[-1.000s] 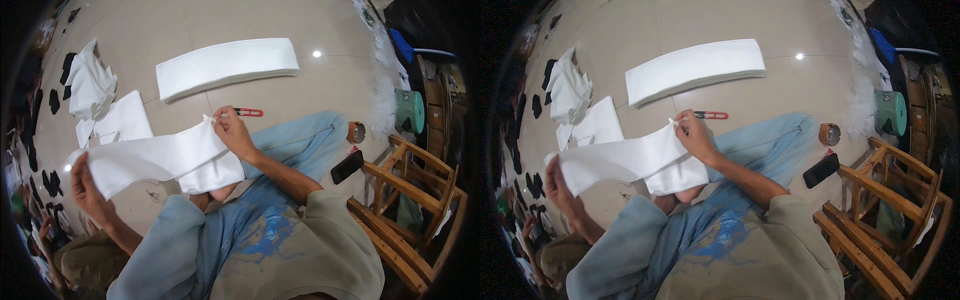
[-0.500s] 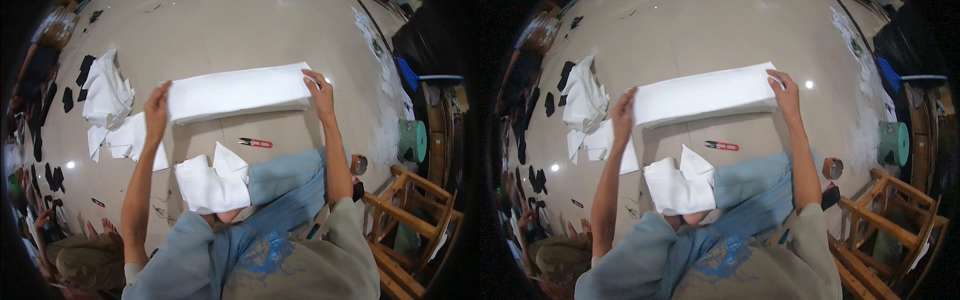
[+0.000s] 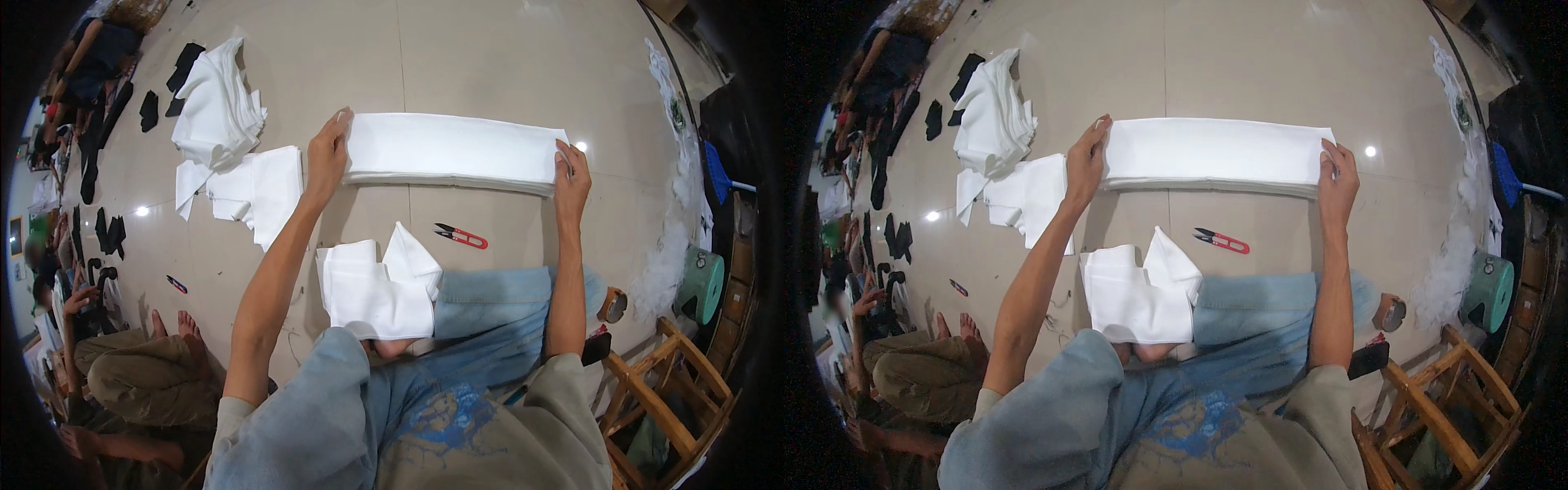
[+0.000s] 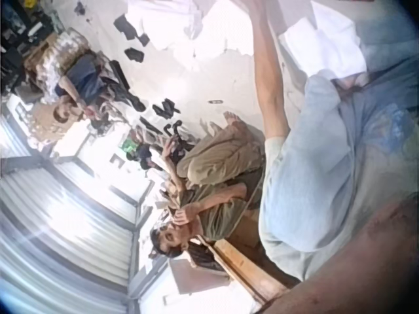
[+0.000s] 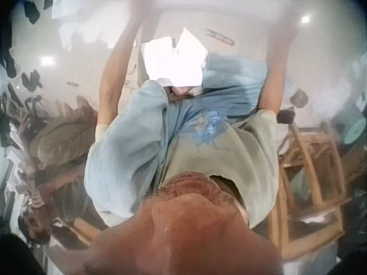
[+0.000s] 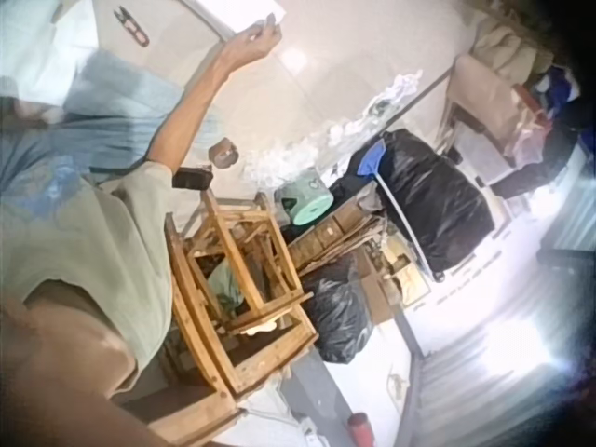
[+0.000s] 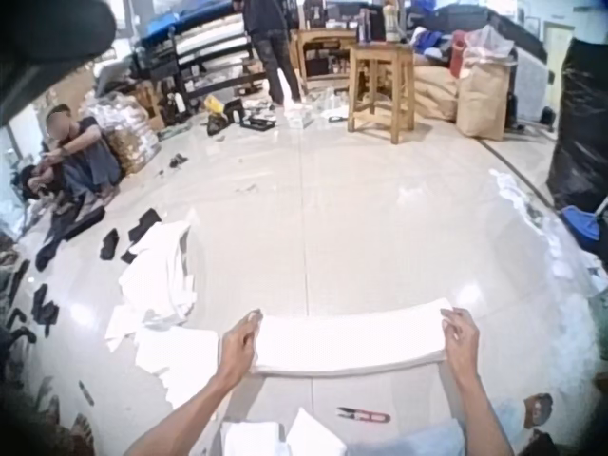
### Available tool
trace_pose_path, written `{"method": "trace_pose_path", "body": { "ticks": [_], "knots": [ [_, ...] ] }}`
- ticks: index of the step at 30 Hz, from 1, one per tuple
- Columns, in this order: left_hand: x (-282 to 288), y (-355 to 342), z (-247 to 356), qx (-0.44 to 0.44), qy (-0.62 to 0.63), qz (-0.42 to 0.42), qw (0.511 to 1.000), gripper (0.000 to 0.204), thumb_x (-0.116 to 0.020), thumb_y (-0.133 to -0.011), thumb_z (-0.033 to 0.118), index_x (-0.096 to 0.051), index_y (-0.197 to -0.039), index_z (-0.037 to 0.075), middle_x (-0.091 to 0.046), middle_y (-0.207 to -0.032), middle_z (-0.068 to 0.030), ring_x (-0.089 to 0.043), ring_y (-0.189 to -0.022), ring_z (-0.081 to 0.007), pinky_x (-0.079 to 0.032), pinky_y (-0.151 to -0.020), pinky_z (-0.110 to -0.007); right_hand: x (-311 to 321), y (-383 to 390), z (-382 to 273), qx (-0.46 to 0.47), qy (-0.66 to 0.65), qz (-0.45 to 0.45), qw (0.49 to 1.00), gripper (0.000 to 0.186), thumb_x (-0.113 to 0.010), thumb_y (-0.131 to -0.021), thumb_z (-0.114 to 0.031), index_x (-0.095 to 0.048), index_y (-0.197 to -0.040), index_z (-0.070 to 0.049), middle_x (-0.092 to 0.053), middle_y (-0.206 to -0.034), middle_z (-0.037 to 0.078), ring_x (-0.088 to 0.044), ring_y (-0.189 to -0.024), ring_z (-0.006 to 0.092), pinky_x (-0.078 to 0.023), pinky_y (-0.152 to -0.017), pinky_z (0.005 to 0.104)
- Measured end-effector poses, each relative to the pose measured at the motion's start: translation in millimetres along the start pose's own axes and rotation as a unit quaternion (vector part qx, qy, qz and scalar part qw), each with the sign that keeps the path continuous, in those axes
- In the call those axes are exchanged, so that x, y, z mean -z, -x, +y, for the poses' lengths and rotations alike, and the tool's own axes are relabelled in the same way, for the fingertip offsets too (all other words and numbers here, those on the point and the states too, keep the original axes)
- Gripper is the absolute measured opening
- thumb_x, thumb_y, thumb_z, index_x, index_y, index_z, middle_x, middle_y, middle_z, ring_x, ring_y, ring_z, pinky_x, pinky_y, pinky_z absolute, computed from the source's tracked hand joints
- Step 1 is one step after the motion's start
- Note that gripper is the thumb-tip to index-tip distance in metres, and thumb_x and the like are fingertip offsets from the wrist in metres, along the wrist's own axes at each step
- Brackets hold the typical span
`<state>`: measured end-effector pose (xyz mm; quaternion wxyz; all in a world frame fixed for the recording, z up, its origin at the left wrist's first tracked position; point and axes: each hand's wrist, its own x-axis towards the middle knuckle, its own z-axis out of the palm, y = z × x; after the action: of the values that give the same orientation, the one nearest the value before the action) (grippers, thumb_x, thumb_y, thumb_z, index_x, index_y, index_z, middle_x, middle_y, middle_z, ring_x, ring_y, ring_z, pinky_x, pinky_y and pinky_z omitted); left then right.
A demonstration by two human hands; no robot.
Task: The person sits on the floor and repeatedly picks up rectangular white fabric pieces from a stack. They fold each piece and use a red utility knife to cut a small corner off the folded edge before placing the trimmed piece aside. The process is repeated for multiple fabric pieces.
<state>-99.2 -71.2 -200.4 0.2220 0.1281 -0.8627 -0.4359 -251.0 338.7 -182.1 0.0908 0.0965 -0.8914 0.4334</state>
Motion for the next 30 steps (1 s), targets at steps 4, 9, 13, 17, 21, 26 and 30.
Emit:
{"method": "trace_pose_path", "body": {
  "ticks": [4,9,13,17,21,26,30],
  "knots": [
    [-5.1,3.9,-13.9,0.016,-0.012,-0.002,1.0,0.039,-0.049,-0.097,-0.006,-0.061,-0.134,0.001,-0.059,-0.143,-0.0176,-0.058,-0.13,-0.0277,-0.043,-0.109,-0.033,-5.1,-1.5,6.4,0.008,0.031,-0.018,0.999,0.025,-0.059,-0.099,-0.009,-0.072,-0.12,-0.006,-0.063,-0.123,0.012,-0.062,-0.112,0.0266,-0.049,-0.093,0.035],
    [13.4,14.5,-2.5,-0.001,-0.154,0.014,0.988,0.042,-0.054,-0.1,0.005,-0.053,-0.142,0.004,-0.062,-0.139,-0.0174,-0.066,-0.097,-0.0231,-0.052,-0.085,-0.032,-3.3,5.2,4.0,0.085,0.122,0.028,0.989,0.024,-0.061,-0.097,-0.01,-0.071,-0.119,-0.005,-0.062,-0.124,0.013,-0.062,-0.112,0.0273,-0.051,-0.09,0.0352],
    [49.8,55.8,27.2,0.165,-0.052,0.086,0.981,0.039,-0.057,-0.099,0.007,-0.055,-0.138,0.003,-0.057,-0.142,-0.0165,-0.063,-0.088,-0.0245,-0.05,-0.081,-0.034,0.0,28.4,-13.8,0.079,0.057,0.054,0.994,0.026,-0.065,-0.098,-0.02,-0.07,-0.116,-0.002,-0.067,-0.112,0.01,-0.065,-0.102,0.0203,-0.053,-0.084,0.0328],
    [66.2,134.8,54.3,0.163,-0.035,0.022,0.986,0.031,-0.061,-0.097,0.009,-0.063,-0.128,0.004,-0.062,-0.132,-0.0141,-0.06,-0.103,-0.0279,-0.048,-0.091,-0.038,-28.2,119.8,-78.8,-0.116,-0.213,-0.23,0.943,0.025,-0.067,-0.098,-0.022,-0.07,-0.113,-0.002,-0.071,-0.092,0.005,-0.064,-0.086,0.0108,-0.052,-0.082,0.0287],
    [49.7,186.7,82.9,0.047,-0.112,-0.103,0.987,0.029,-0.065,-0.095,0.015,-0.068,-0.123,0.01,-0.06,-0.136,-0.0106,-0.051,-0.129,-0.0324,-0.033,-0.111,-0.051,-61.7,207.3,-123.5,0.03,-0.205,-0.445,0.871,0.034,-0.072,-0.091,-0.023,-0.068,-0.116,-0.001,-0.068,-0.112,0.015,-0.066,-0.098,0.0276,-0.053,-0.088,0.0368],
    [45.0,205.2,79.8,0.029,-0.095,-0.146,0.984,0.021,-0.068,-0.092,0.018,-0.075,-0.111,0.016,-0.055,-0.145,-0.0108,-0.041,-0.142,-0.0342,-0.021,-0.119,-0.058,-63.1,224.4,-124.0,0.18,-0.098,-0.498,0.843,0.045,-0.076,-0.085,-0.036,-0.069,-0.113,-0.002,-0.069,-0.107,0.017,-0.063,-0.101,0.0353,-0.048,-0.092,0.0436],
    [48.8,205.3,76.8,0.006,-0.087,-0.133,0.987,0.019,-0.074,-0.086,0.016,-0.076,-0.104,0.015,-0.054,-0.146,-0.0105,-0.04,-0.143,-0.0346,-0.022,-0.118,-0.059,-47.3,184.3,-112.8,0.002,-0.084,-0.635,0.768,0.034,-0.082,-0.081,-0.026,-0.069,-0.098,-0.001,-0.068,-0.098,0.01,-0.066,-0.093,0.0215,-0.051,-0.085,0.0371]
  ]
}}
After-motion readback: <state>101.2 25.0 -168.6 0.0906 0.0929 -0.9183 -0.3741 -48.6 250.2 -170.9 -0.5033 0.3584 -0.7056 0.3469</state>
